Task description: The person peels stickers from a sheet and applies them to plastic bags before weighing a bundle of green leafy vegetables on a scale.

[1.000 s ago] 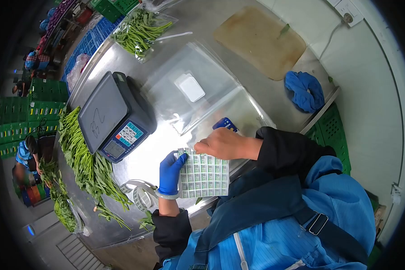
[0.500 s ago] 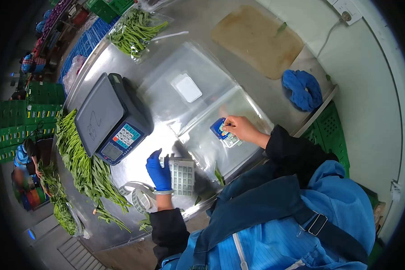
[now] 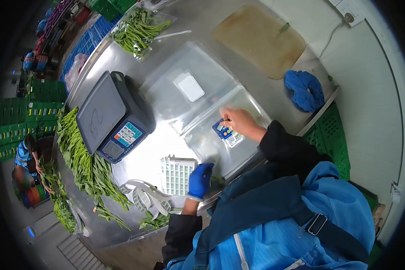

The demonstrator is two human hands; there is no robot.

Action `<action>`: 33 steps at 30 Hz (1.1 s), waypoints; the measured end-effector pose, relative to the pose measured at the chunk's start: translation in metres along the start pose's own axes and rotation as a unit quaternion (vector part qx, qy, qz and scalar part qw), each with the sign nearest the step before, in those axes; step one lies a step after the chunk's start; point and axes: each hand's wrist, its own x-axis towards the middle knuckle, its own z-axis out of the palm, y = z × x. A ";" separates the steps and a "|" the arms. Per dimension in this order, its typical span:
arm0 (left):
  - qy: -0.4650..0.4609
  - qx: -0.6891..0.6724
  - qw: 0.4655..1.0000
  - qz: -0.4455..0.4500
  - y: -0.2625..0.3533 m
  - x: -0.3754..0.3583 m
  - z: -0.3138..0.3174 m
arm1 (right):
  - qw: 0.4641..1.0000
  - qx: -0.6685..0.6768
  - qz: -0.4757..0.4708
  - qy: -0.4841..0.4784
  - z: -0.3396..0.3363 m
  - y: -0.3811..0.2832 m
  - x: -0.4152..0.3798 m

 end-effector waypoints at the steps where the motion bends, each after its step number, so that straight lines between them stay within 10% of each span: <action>1: 0.011 -0.041 0.999 -0.028 0.001 -0.003 -0.012 | 0.998 0.053 0.028 -0.015 -0.007 -0.004 -0.001; 9: 0.336 0.162 0.902 -0.218 -0.089 -0.104 -0.198 | 0.973 0.205 0.105 -0.009 -0.044 0.003 -0.014; 12: 0.319 0.569 0.714 -0.253 -0.033 -0.093 -0.187 | 0.973 0.209 0.096 -0.016 -0.037 0.010 -0.017; 15: 0.325 0.298 0.895 -0.072 -0.033 -0.060 -0.160 | 0.972 0.209 0.105 -0.030 -0.032 0.004 -0.020; 17: 0.239 -0.147 0.960 -0.010 -0.081 -0.038 -0.096 | 0.970 0.215 0.102 -0.041 -0.033 -0.003 -0.020; 21: -0.043 0.091 0.981 0.169 0.006 0.037 -0.010 | 0.965 0.242 0.092 -0.044 -0.043 -0.018 -0.022; 24: -0.082 0.141 0.969 0.184 -0.016 0.052 0.019 | 0.969 0.229 0.080 -0.038 -0.051 -0.017 -0.026; 33: 0.004 -0.304 0.936 -0.179 -0.032 0.081 -0.026 | 0.893 0.408 0.107 -0.154 -0.071 -0.050 -0.042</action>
